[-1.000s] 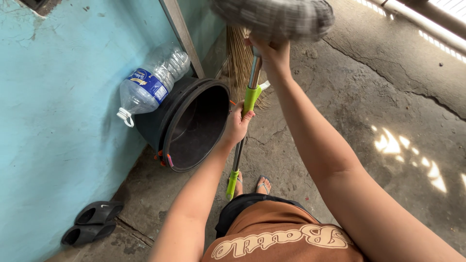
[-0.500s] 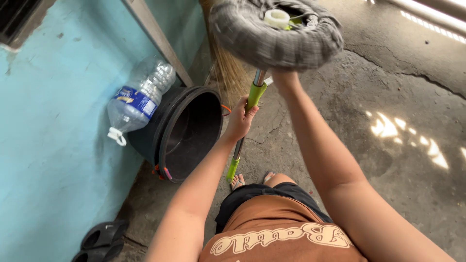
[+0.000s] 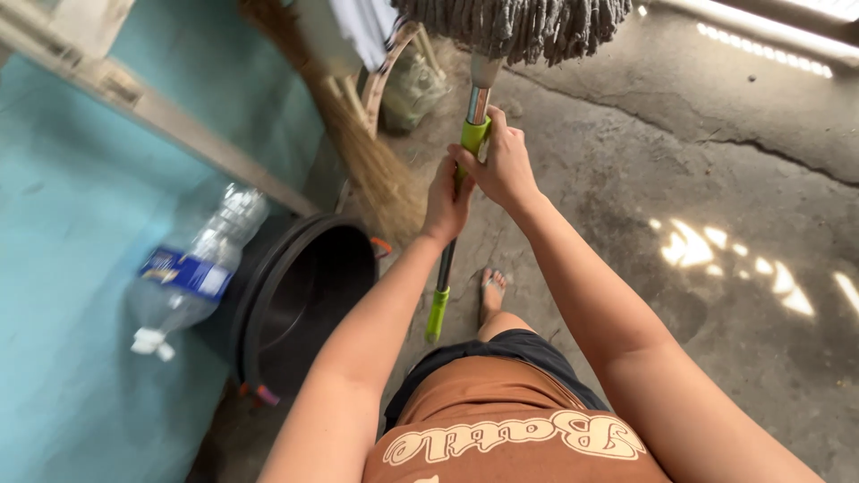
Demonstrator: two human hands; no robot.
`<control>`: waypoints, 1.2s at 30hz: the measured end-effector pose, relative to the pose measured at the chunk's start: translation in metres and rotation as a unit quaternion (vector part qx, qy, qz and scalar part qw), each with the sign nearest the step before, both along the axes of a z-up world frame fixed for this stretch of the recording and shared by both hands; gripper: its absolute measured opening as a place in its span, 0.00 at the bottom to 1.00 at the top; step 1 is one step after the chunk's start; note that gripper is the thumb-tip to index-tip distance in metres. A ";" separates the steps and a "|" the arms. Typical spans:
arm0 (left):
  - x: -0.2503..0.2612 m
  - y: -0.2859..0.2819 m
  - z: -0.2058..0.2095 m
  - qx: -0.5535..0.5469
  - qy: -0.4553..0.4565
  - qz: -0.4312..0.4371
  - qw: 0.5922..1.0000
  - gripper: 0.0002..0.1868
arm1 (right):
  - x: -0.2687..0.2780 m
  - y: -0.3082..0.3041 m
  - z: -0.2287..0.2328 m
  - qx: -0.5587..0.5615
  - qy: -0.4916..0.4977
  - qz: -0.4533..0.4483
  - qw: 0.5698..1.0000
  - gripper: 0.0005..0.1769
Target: The person is preparing a stick broom, picking up footwear, and sweeping a concrete floor near a washing machine and scooter.
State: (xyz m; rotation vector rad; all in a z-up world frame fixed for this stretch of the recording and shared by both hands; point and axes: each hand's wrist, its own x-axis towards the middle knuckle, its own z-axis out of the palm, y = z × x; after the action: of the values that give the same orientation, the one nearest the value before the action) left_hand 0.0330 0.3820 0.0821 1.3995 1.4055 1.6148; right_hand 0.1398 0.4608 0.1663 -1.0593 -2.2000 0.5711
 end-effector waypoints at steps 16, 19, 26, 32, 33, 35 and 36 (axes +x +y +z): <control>0.027 0.325 -0.045 -0.112 0.158 0.043 0.980 0.29 | 0.018 0.325 -0.007 -0.065 0.199 0.034 0.977 0.28; 0.020 0.380 -0.064 -0.137 0.160 0.026 0.977 0.33 | 0.011 0.377 -0.008 -0.059 0.192 0.021 0.979 0.29; -0.017 0.522 -0.002 -0.176 0.144 -0.052 0.972 0.30 | -0.026 0.526 0.000 -0.002 0.223 0.001 0.975 0.27; -0.059 0.686 0.025 -0.086 0.190 -0.063 0.976 0.31 | -0.066 0.687 0.048 0.046 0.223 -0.022 0.973 0.30; -0.064 0.706 0.033 -0.084 0.200 -0.064 0.974 0.33 | -0.075 0.709 0.061 0.067 0.243 -0.026 0.967 0.32; -0.072 0.736 0.061 -0.110 0.192 -0.074 0.972 0.34 | -0.083 0.744 0.084 0.063 0.257 -0.020 0.964 0.30; -0.075 0.749 0.072 -0.138 0.181 -0.086 0.970 0.35 | -0.085 0.760 0.094 0.057 0.268 -0.015 0.962 0.27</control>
State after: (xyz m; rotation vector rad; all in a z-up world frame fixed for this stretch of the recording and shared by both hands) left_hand -0.0418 1.1313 0.1545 1.6489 1.5880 1.0415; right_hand 0.0545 1.2209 0.2603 -0.7647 -1.7154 0.6235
